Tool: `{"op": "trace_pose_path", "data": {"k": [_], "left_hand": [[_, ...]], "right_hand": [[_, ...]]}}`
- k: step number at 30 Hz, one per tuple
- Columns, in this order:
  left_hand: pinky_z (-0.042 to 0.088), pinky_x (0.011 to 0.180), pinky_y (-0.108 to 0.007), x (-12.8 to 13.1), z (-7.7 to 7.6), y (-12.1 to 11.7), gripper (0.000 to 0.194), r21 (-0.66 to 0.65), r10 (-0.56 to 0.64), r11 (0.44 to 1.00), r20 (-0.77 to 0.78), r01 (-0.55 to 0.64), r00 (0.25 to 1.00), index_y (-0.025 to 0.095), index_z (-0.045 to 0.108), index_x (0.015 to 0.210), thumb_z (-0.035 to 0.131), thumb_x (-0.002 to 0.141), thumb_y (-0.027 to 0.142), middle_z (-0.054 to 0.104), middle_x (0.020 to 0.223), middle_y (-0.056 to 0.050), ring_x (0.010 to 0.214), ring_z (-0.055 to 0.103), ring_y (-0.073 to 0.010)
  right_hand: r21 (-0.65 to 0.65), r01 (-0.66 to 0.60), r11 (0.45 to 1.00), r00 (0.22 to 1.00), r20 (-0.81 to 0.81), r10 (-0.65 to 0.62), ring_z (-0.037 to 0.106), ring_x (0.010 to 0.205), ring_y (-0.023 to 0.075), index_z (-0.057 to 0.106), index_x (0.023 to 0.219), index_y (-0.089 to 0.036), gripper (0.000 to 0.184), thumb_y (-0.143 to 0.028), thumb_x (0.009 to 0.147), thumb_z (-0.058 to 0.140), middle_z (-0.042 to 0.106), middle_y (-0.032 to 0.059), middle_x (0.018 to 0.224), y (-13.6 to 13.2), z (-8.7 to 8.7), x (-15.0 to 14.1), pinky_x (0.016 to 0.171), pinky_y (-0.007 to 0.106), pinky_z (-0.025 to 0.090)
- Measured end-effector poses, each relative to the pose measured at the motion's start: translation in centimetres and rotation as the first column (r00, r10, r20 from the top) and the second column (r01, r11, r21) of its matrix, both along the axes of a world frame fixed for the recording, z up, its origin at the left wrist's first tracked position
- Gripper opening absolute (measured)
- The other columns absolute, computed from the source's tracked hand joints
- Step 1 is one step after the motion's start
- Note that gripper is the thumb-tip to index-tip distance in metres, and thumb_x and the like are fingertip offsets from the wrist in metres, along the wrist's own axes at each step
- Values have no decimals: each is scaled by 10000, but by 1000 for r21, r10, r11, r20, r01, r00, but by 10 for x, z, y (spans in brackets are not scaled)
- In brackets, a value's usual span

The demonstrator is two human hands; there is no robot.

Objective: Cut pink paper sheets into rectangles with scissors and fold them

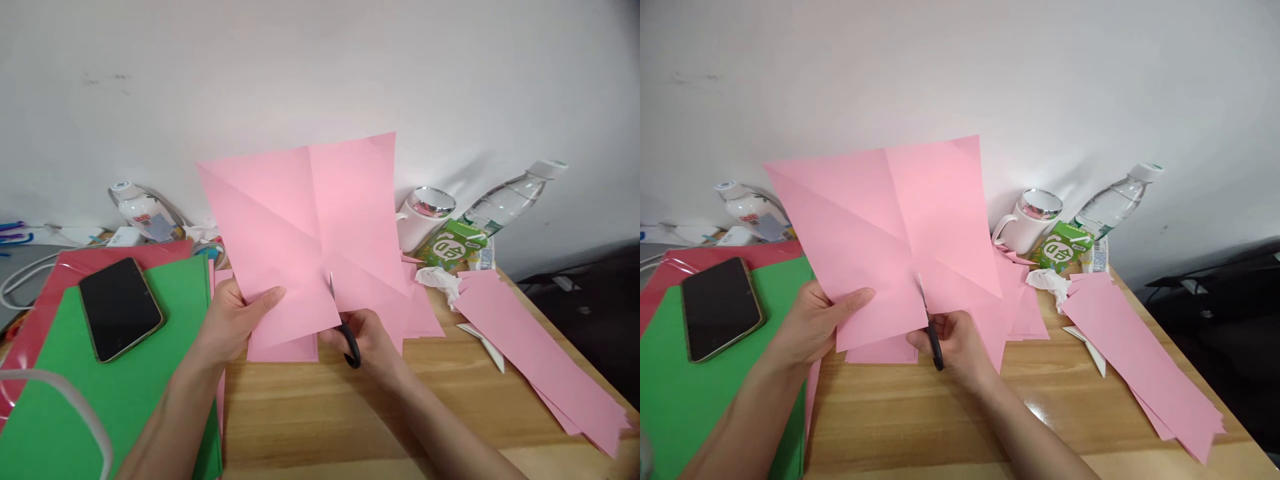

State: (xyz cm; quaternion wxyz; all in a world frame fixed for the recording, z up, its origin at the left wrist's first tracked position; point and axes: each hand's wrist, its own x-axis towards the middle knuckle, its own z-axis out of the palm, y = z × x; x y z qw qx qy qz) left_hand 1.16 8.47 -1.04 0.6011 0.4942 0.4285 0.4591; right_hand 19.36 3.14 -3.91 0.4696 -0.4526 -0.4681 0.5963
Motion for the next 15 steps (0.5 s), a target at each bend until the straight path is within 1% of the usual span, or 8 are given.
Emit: {"op": "trace_pose_path", "data": {"k": [6,12,15], "left_hand": [[540,632,-268,1,0,0,173,-3,15,1000,1,-15,1000,158,721,772,747,629,253,733,804,-56,733,662,-192],[532,631,-236,0,1,0,145,-7,-7,1000,20,7,1000,171,723,782,735,653,234,731,785,-39,713,654,-160],[530,629,-228,0,1,0,131,-2,-16,1000,27,16,1000,173,723,775,731,660,234,730,785,-39,714,652,-155]], "right_hand": [[19,13,1000,999,49,-14,551,682,201,655,726,-174,248,-400,647,718,626,32,674,0,-1,0,616,291,427],[-8,27,1000,999,19,-27,521,648,161,651,697,-163,146,-295,666,706,602,2,659,-2,-3,-1,622,266,403],[-20,33,999,999,-5,-33,502,662,155,649,719,-154,135,-262,661,705,594,2,665,-2,-4,-1,615,254,399]]}}
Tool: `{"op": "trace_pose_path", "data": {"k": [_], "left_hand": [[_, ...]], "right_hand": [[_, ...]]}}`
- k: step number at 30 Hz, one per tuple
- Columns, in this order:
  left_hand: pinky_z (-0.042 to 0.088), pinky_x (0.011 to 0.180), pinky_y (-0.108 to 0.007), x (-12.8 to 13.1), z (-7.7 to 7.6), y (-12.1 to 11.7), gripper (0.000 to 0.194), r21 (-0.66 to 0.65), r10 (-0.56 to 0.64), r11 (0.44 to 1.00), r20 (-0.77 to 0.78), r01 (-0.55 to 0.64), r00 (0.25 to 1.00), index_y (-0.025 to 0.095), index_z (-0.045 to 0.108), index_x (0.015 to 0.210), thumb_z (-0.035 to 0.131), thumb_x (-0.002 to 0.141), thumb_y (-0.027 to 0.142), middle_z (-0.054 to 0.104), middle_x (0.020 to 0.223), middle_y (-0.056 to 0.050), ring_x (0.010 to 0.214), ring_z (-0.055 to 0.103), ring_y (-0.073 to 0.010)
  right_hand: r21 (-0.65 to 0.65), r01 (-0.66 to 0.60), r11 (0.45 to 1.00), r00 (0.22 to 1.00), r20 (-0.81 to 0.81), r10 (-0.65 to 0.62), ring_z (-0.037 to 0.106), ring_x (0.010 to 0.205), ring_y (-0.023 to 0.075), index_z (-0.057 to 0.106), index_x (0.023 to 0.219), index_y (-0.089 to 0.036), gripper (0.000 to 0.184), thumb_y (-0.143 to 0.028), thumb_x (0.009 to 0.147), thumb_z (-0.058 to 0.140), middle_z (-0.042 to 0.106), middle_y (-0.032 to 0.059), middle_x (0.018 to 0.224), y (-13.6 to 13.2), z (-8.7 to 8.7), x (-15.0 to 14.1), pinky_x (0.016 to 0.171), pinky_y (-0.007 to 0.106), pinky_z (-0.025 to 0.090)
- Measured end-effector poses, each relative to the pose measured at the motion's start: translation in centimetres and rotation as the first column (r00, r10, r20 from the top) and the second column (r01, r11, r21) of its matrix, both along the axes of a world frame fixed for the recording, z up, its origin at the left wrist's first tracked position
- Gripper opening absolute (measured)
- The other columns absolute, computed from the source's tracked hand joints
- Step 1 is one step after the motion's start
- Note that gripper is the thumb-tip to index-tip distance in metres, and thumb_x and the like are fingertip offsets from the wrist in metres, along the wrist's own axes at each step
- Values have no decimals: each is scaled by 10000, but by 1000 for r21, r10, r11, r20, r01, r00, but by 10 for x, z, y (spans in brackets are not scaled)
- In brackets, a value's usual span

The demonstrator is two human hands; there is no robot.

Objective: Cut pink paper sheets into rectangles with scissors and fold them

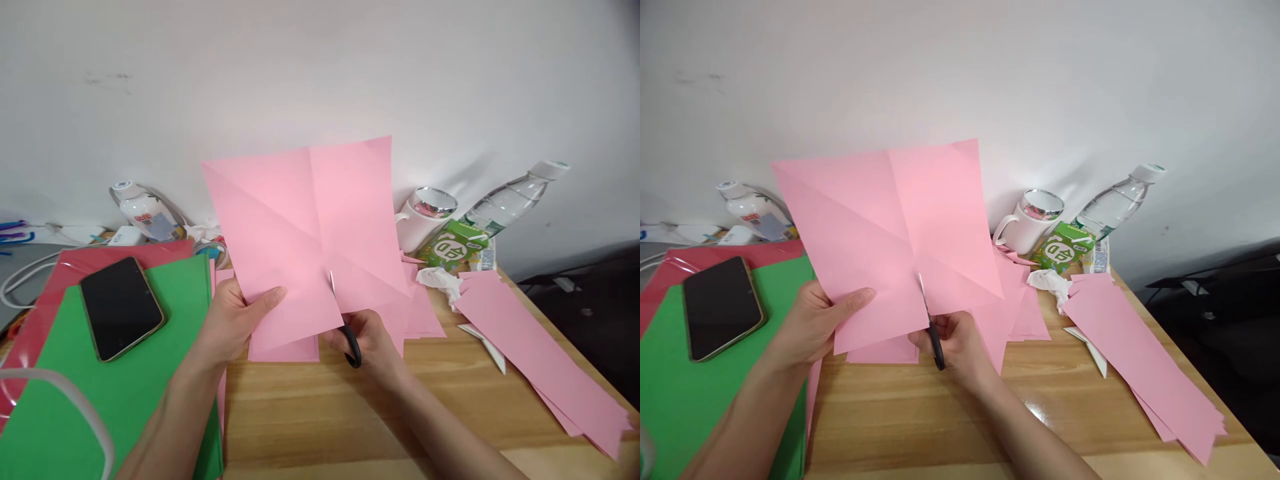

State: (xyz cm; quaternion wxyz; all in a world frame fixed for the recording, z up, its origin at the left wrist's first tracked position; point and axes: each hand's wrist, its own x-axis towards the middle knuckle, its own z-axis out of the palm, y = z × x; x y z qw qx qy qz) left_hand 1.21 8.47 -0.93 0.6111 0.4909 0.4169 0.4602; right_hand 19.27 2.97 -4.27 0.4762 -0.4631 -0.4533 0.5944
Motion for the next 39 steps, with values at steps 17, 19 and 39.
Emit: {"op": "trace_pose_path", "data": {"k": [17,19,39], "left_hand": [[530,632,-249,0,2,-1,149,-21,-3,1000,12,3,1000,151,717,777,737,653,230,727,786,-50,723,647,-167],[529,628,-244,0,2,-1,141,-27,-9,1000,12,10,1000,152,717,773,737,654,225,727,796,-48,716,645,-160],[527,619,-243,1,4,-3,161,-90,-48,994,57,54,997,154,702,784,746,646,223,729,812,-45,735,661,-172]], "right_hand": [[-45,16,999,1000,15,-15,372,504,88,558,587,-153,154,-229,617,688,454,-44,524,2,-6,0,492,223,310],[-45,10,999,1000,-1,-10,377,509,88,609,626,-141,123,-221,598,698,489,-36,548,3,-3,0,491,225,308],[73,166,983,986,16,-168,324,408,86,524,449,-193,230,-289,569,695,422,-40,393,5,6,-5,401,243,254]]}}
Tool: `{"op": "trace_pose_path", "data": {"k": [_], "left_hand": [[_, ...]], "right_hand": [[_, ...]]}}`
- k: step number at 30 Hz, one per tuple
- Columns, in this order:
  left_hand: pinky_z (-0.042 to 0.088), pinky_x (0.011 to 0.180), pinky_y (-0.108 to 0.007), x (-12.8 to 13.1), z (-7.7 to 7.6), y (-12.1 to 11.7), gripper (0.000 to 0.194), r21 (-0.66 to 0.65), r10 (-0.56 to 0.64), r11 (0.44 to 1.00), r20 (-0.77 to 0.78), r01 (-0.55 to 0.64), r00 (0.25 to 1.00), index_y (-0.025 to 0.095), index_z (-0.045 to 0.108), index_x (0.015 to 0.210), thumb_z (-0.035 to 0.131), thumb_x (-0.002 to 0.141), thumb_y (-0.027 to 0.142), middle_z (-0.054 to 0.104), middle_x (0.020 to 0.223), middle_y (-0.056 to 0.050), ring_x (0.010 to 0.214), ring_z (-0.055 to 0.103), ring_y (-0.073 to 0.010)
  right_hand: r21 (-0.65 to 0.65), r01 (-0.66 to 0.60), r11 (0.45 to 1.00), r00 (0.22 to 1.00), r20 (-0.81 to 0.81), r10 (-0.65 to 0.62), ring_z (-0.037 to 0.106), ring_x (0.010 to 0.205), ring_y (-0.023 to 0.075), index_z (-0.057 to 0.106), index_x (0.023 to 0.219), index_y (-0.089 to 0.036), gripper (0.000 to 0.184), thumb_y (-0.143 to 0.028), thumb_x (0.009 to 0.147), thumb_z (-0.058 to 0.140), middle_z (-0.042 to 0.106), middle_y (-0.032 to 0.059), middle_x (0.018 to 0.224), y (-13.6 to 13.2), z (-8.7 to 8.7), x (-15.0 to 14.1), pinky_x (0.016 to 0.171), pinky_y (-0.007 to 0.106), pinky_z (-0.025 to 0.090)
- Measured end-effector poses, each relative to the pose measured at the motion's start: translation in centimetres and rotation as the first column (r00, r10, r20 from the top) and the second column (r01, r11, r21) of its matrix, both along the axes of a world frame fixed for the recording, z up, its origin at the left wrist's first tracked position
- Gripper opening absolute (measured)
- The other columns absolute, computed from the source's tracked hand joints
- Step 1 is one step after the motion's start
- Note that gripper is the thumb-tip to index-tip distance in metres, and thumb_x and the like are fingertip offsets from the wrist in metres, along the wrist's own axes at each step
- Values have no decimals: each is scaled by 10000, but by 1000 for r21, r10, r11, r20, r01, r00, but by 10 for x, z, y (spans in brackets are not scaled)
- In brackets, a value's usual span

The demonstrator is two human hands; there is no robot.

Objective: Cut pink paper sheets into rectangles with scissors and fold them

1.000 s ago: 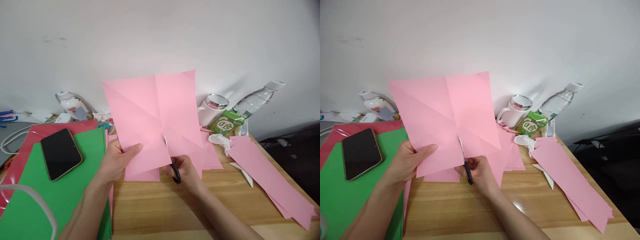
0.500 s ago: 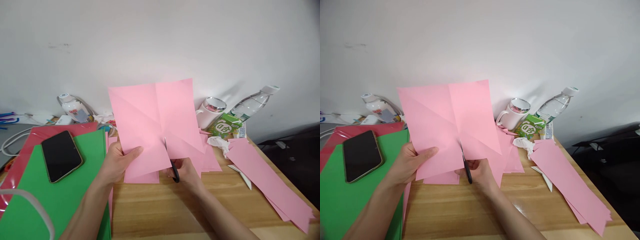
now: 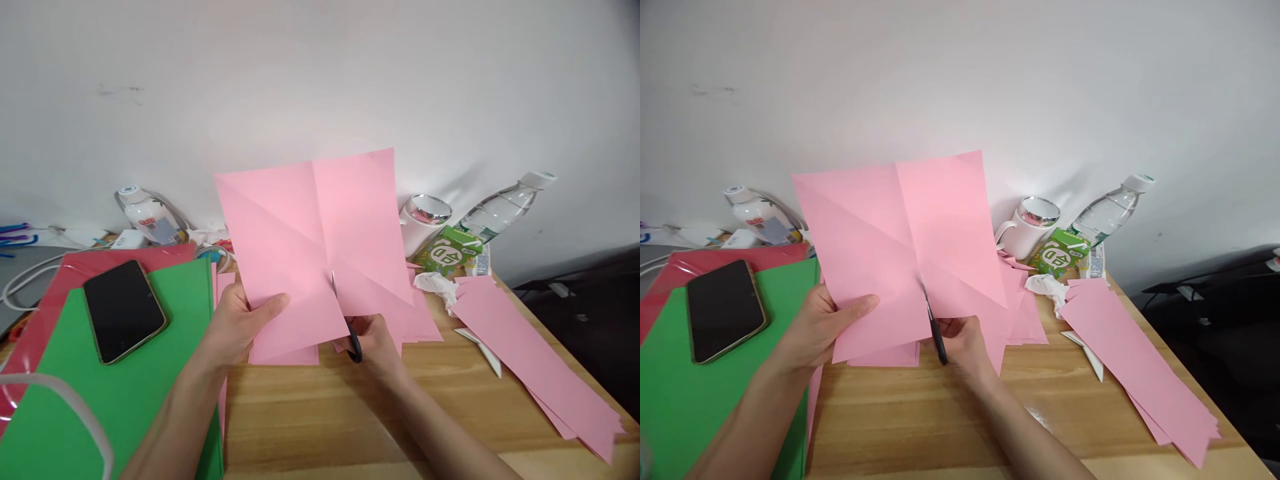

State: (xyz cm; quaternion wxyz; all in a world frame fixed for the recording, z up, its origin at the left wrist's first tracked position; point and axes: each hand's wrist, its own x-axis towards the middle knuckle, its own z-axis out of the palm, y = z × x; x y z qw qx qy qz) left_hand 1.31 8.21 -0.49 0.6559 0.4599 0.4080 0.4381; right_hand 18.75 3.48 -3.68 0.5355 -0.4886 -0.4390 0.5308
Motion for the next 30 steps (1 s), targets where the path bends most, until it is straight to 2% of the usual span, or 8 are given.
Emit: {"op": "trace_pose_path", "data": {"k": [7,12,18,26,30], "left_hand": [[530,618,-265,-2,-1,0,159,8,-36,999,-11,36,999,152,698,799,729,667,236,728,800,-48,724,665,-185],[526,611,-261,-1,-1,-1,149,6,-28,1000,-19,29,999,156,700,785,731,664,238,729,793,-45,720,666,-185],[522,611,-260,-1,2,-1,170,-3,-7,1000,-17,7,1000,152,702,773,751,635,237,727,810,-48,738,660,-188],[517,594,-261,-2,4,-1,166,-18,8,1000,-45,-9,999,146,702,755,752,628,240,725,806,-51,668,640,-161],[525,607,-279,-1,4,-2,207,-34,16,999,-21,-17,1000,143,697,786,761,612,234,727,832,-62,698,654,-186]], "right_hand": [[-5,-6,1000,999,-39,5,316,422,78,520,451,-186,192,-223,577,660,415,-52,406,-2,-1,-1,411,235,251],[-24,14,1000,1000,18,-13,297,409,70,475,402,-188,236,-221,575,633,393,-51,379,-3,0,-2,402,234,236],[-24,20,1000,999,47,-19,286,434,70,456,432,-192,205,-228,570,604,381,-46,409,-2,0,-3,410,235,214],[-25,39,999,999,-6,-39,309,427,84,510,451,-195,143,-194,554,609,430,-47,412,-2,-1,-3,420,244,235],[-22,43,999,999,-8,-43,379,450,93,522,431,-188,160,-186,562,614,505,-22,450,-3,-2,-3,421,231,282]]}}
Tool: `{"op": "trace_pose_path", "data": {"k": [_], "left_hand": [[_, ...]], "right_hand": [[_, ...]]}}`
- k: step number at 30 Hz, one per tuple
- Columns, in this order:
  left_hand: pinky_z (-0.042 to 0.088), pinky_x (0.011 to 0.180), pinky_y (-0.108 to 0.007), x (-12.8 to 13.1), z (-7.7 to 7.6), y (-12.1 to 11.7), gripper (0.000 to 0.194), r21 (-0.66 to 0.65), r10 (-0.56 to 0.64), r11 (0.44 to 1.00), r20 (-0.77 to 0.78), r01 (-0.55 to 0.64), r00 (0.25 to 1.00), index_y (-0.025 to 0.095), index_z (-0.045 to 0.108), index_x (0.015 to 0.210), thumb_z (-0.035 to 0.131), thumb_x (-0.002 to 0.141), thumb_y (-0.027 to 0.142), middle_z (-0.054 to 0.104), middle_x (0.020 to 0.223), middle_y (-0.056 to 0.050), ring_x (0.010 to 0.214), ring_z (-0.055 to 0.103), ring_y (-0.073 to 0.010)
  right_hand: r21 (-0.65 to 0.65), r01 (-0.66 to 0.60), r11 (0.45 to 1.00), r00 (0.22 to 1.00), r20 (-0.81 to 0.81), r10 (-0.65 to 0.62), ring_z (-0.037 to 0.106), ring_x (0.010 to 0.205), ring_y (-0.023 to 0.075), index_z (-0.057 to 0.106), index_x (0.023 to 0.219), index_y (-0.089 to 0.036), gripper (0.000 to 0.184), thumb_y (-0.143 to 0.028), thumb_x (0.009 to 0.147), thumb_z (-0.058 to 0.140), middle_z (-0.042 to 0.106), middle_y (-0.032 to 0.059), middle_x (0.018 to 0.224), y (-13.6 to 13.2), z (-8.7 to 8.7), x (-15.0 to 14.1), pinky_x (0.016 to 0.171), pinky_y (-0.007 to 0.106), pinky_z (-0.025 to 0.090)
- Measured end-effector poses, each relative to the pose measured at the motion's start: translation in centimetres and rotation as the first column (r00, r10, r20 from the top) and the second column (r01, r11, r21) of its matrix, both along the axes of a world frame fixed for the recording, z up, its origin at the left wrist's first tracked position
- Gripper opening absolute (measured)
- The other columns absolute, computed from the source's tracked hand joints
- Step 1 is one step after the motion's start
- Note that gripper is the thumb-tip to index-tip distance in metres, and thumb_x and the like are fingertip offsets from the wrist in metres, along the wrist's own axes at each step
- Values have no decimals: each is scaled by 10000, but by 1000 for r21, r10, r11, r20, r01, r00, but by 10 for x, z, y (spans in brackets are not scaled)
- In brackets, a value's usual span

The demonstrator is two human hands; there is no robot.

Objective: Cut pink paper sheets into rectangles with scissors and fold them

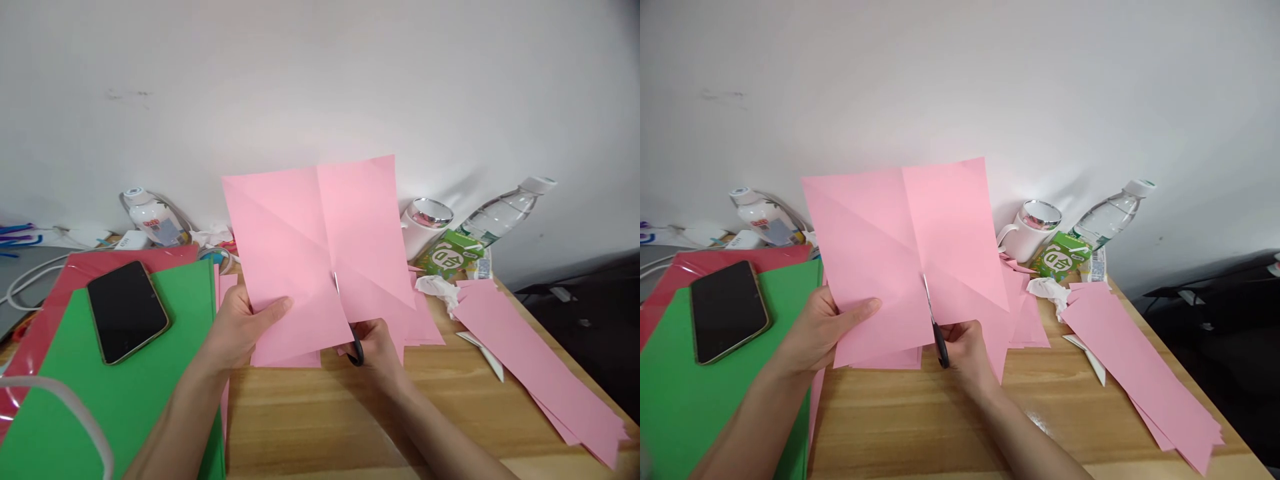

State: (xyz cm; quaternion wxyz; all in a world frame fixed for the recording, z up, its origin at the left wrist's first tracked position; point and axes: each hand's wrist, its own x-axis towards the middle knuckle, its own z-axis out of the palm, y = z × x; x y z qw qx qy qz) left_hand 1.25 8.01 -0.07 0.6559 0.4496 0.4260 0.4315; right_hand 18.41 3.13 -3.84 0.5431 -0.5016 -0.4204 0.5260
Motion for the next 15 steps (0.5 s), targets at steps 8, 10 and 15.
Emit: {"op": "trace_pose_path", "data": {"k": [8,10,15], "left_hand": [[527,623,-230,-1,1,0,159,56,-25,998,36,23,999,165,709,813,732,667,224,729,825,-47,721,654,-156],[529,626,-226,-1,2,0,152,60,9,998,48,-12,999,170,711,811,725,677,239,729,822,-42,716,653,-151],[529,610,-235,0,1,1,164,69,85,994,18,-86,996,170,719,792,726,671,281,725,765,-35,679,646,-152]], "right_hand": [[6,18,1000,999,30,-19,353,384,80,484,379,-192,258,-225,559,666,448,-36,367,1,2,-1,367,223,275],[15,31,999,999,20,-31,348,378,79,497,402,-189,246,-243,542,692,452,-37,371,1,0,-1,358,225,278],[34,23,999,1000,-4,-23,502,486,143,565,513,-181,168,-251,539,715,565,-4,478,2,-5,-1,450,245,406]]}}
